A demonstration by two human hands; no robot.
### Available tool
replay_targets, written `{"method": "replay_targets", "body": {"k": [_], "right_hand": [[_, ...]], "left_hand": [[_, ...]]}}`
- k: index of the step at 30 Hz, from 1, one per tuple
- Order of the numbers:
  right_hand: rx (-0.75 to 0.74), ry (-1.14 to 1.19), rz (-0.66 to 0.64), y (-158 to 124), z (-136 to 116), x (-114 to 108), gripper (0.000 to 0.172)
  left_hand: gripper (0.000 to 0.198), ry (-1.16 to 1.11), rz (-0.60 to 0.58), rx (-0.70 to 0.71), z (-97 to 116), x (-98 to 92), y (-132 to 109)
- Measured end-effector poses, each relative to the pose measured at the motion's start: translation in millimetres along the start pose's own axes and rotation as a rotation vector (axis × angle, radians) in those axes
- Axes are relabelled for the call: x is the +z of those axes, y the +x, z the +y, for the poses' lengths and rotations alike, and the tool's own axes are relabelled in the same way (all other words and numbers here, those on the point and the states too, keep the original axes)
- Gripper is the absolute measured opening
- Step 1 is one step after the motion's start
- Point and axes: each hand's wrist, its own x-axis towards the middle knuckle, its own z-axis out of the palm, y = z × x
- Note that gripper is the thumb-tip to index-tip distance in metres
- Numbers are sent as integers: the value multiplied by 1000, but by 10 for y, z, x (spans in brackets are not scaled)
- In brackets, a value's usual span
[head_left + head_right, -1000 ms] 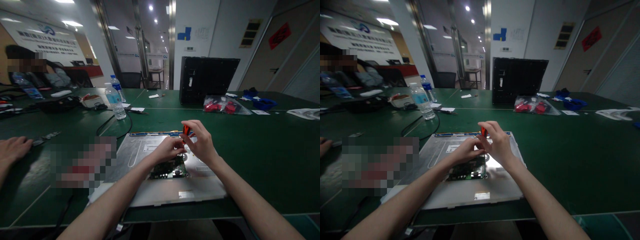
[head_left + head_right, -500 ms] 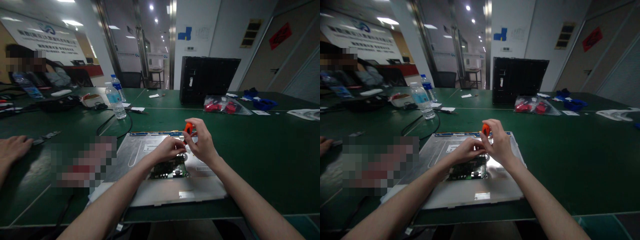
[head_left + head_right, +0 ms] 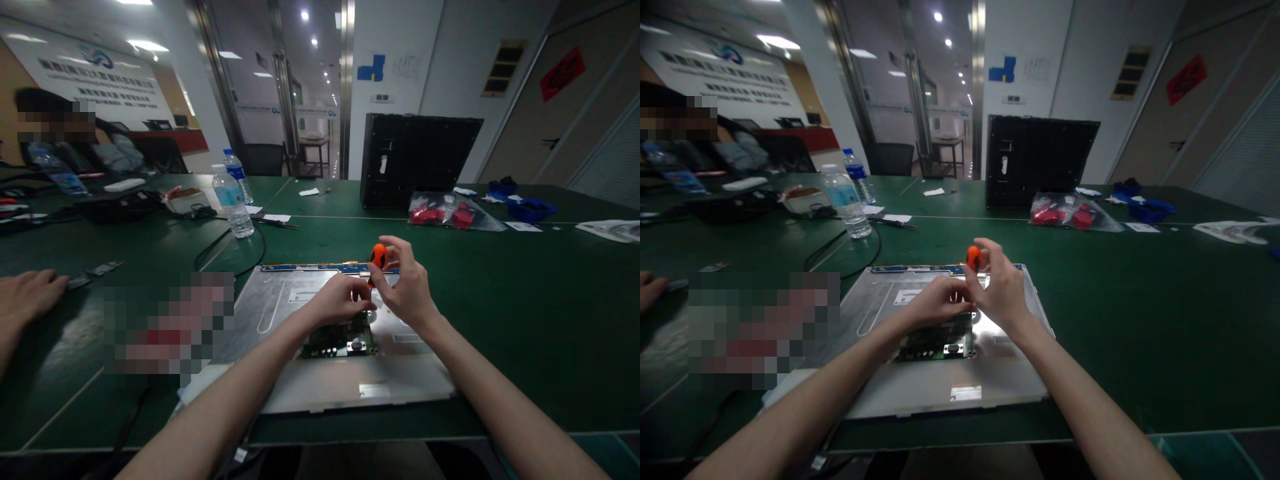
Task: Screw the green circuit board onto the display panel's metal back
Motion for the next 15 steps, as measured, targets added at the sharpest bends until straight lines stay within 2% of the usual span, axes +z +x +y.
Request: {"method": "replay_targets", "body": {"k": [5, 11, 15], "right_hand": [[-21, 26, -27, 0, -8, -25, 31], [-115, -31, -40, 46, -34, -60, 34], [-89, -45, -16, 40, -18, -38, 37]], "left_hand": [[13, -41, -71, 50, -29, -51, -9], [10, 53, 1, 35, -70, 18, 6], [14, 71, 32, 43, -65, 58, 18]]}}
